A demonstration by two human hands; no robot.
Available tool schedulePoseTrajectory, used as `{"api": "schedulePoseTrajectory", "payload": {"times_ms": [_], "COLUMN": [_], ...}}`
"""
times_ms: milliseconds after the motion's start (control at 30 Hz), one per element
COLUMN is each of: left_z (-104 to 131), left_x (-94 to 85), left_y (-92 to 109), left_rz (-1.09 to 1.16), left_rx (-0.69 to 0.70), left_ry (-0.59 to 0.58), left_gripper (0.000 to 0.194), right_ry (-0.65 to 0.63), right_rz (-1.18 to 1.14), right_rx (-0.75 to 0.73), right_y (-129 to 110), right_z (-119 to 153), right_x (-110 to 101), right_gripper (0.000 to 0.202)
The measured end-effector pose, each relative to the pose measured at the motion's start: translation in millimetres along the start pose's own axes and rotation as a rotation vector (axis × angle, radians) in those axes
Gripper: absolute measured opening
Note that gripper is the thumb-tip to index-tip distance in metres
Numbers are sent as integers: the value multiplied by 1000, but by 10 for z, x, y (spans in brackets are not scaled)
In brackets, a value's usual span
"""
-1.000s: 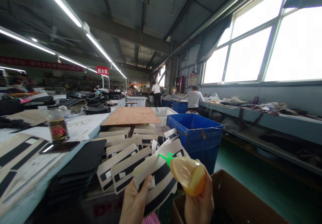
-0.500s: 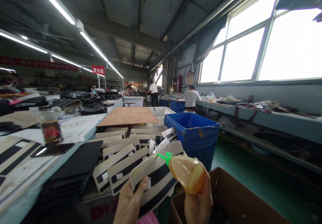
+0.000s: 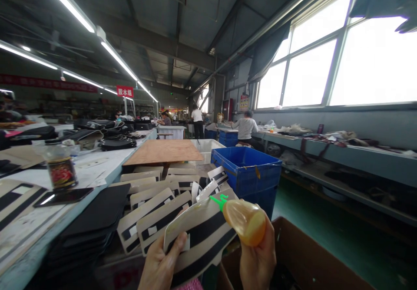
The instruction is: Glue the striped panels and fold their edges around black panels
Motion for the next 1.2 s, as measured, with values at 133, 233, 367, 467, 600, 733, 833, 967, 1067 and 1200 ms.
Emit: {"api": "schedulePoseTrajectory", "payload": {"times_ms": [133, 233, 367, 467, 600, 733, 833, 967, 1067, 1200], "left_z": [14, -19, -112, -120, -35, -23, -101, -197, -221, -246], "left_x": [12, -26, -160, -219, -165, -121, -183, -292, -321, -325], "left_y": [-16, -61, -91, -33, 85, 73, -6, -86, -111, -133], "left_rz": [19, 20, -2, -23, -43, -49, -48, -66, -79, -81], "left_rx": [-8, -7, -8, -11, 20, 14, 7, 14, 12, 1], "left_ry": [-7, -10, -41, -53, 1, 2, -30, -65, -84, -72], "left_gripper": [35, 34, 32, 28, 29, 31, 33, 36, 36, 38], "right_ry": [-71, -110, -5, 49, 41, -81, -101, 36, 23, -47], "right_rz": [-123, -124, -50, 5, 37, -57, -32, 28, 29, -21], "right_rx": [51, 87, 31, -3, 42, 84, 37, -21, 18, 61], "right_y": [28, -61, -152, -102, 2, 46, 5, -69, -42, 32], "right_z": [148, 242, 130, -21, -38, 92, 91, -6, -16, 10], "right_x": [1, -5, -20, -17, -12, -26, -41, -22, 9, 2], "right_gripper": [59, 62, 55, 51, 58, 65, 58, 54, 54, 56]}}
Point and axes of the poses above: each hand's wrist, its own z-axis away from the middle knuckle, its own x-axis out of the palm, y = z × x, the point moved 2 cm from there along -z, towards the middle knuckle, and after that the axes turned 13 degrees about y, right-handed, at the moved point
